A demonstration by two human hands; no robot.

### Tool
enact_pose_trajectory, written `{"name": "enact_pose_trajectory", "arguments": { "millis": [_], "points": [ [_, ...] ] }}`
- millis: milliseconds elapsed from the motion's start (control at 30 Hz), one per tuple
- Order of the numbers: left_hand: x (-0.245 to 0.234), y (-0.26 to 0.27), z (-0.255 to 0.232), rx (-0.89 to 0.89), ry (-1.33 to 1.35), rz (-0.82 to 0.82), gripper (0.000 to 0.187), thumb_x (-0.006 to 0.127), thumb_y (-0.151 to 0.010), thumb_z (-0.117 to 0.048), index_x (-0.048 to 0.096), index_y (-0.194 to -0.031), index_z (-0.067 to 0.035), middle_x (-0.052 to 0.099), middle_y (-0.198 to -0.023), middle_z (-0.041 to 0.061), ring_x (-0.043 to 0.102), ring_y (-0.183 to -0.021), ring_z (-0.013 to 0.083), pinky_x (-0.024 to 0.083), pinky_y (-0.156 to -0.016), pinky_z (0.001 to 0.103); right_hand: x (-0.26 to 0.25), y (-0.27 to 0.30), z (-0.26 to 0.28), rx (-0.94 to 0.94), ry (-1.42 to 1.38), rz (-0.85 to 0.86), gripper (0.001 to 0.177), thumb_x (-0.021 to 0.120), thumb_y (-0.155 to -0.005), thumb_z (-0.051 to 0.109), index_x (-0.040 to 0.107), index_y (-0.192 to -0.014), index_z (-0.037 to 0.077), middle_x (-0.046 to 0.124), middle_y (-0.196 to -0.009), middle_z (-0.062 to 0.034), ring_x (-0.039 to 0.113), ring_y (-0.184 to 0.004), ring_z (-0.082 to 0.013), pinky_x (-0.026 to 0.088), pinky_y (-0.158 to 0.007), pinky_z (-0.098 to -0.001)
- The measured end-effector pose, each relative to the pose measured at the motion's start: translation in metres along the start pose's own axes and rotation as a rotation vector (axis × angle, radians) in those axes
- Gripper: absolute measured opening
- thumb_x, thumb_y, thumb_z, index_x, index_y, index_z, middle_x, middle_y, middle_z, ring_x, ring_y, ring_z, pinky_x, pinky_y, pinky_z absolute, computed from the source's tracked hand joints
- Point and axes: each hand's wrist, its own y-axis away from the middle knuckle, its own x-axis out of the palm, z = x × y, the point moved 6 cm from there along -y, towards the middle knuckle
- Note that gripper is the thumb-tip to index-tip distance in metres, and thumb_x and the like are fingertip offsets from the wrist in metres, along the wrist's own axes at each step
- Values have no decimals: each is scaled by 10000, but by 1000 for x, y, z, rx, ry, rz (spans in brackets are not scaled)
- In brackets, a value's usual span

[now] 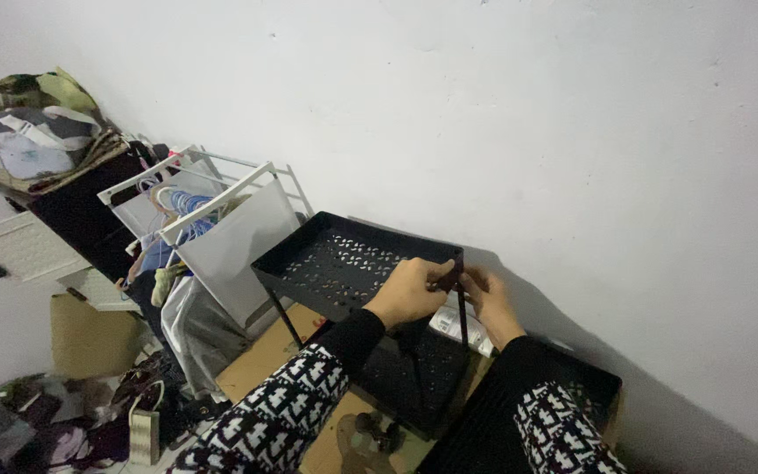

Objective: The person assembles a black metal wire shelf by hand. They place perforated trays onto vertical rods and insert four long rods into the tray holes to form the frame.

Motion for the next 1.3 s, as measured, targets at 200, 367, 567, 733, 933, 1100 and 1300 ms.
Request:
{"name": "enact_pose_trajectory", "arguments": {
  "millis": [200,367,567,733,933,1100,1300],
  "points": [
    [-5,-5,-7,-27,-100,35,524,599,-674,-96,589,-1190,-6,641,-801,252,686,-689,313,526,-637,356,-6,-20,-19,-116,98,-54,334,588,-906,268,634,-1142,36,674,-1013,-100,593,-902,-187,450,-766,-319],
    [-6,-8,-18,37,-178,24,450,589,-693,-102,629,-1131,-5,646,-750,223,658,-674,335,529,-647,376,-7,-18,-24,-42,98,-85,299,555,-916,250,642,-1116,45,671,-1008,-72,611,-908,-161,479,-803,-322],
    [-11,-5,-22,60,-222,15,527,597,-665,-117,594,-1182,-13,634,-724,229,659,-662,345,533,-655,384,-3,-16,-22,-28,-17,-67,288,570,-902,254,639,-1098,55,666,-1016,-51,614,-936,-171,479,-836,-342],
    [-7,-3,-27,84,-326,22,440,579,-687,-142,650,-1110,-44,649,-737,208,644,-701,366,520,-673,427,-6,-23,-32,-33,-89,-59,293,589,-894,254,645,-1072,28,669,-1013,-64,620,-955,-189,488,-845,-355],
    [-5,-5,-24,63,-316,23,511,585,-657,-143,626,-1159,-56,642,-725,219,646,-700,372,522,-704,431,-7,-16,-26,-19,-55,-34,281,585,-896,239,653,-1069,29,670,-1016,-67,613,-960,-188,481,-859,-347],
    [-4,-5,-25,49,-299,26,504,586,-657,-150,637,-1150,-60,649,-759,215,646,-733,368,512,-726,432,-4,-7,-15,-54,-137,29,293,584,-888,233,638,-1116,57,664,-1041,-50,603,-978,-178,469,-856,-340],
    [-4,-2,-27,28,-258,36,480,590,-673,-123,629,-1144,-41,652,-779,211,654,-738,354,519,-725,416,-4,0,-11,-16,3,-44,322,576,-901,249,629,-1148,50,668,-1066,-73,597,-994,-189,434,-861,-353]
  ]
}}
